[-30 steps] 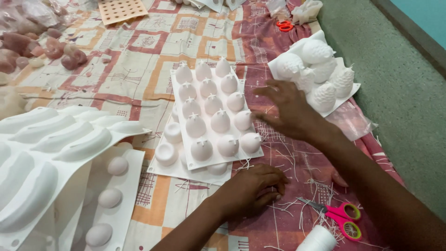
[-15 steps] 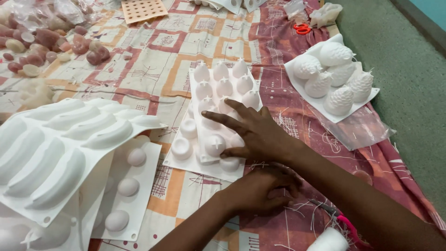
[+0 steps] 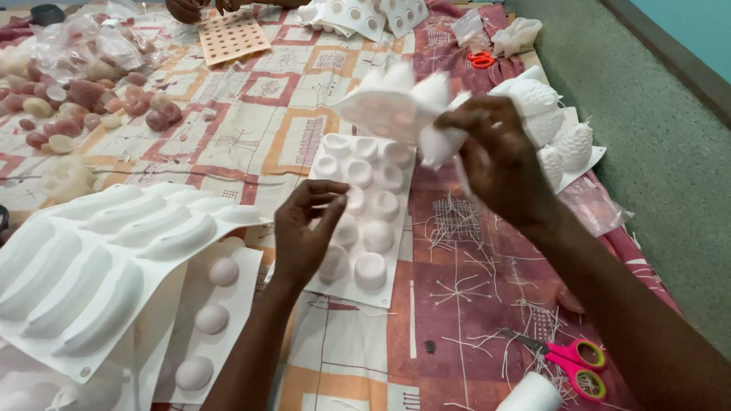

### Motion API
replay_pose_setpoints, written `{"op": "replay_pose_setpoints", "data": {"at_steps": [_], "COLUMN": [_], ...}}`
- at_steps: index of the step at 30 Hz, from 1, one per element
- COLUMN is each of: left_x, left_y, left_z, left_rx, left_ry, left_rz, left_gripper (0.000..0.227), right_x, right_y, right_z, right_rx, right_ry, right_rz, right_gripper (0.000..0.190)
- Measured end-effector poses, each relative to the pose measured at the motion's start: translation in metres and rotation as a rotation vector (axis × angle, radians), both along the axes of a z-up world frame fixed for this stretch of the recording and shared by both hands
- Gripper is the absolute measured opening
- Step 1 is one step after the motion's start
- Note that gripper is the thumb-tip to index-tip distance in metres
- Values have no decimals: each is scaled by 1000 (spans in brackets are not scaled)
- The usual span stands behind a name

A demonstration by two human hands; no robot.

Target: Organizing and preparing various silicone molds for candle making on a covered workspace.

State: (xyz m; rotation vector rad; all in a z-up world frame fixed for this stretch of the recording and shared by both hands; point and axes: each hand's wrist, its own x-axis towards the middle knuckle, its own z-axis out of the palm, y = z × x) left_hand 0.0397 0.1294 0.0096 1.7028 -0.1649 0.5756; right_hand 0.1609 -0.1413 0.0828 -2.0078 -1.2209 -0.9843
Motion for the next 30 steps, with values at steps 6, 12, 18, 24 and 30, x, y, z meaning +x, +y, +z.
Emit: {"op": "replay_pose_setpoints", "data": {"at_steps": [6, 12, 18, 24, 30], "left_x": [-1, -1, -7, -5, -3], "left_y": [6, 1, 0, -1, 0], "left_z": [-7, -12, 5, 5, 4], "left_rx": [527, 665, 727, 762, 830], "left_ry": [104, 163, 253, 391, 381], "left_rz": [528, 496, 399, 369, 337], "left_gripper": [39, 31, 56, 47, 48], "right_x": [50, 53, 113, 155, 45], "right_y": [-91, -138, -162, -217, -145], "right_z": [20, 5, -6, -21, -47], "right_rx": [68, -82, -77, 106, -552], "right_ry": [-422, -454, -130, -405, 19], "right_rz": [-394, -537, -631, -625, -631], "right_gripper": [44, 40, 46, 45, 31]}}
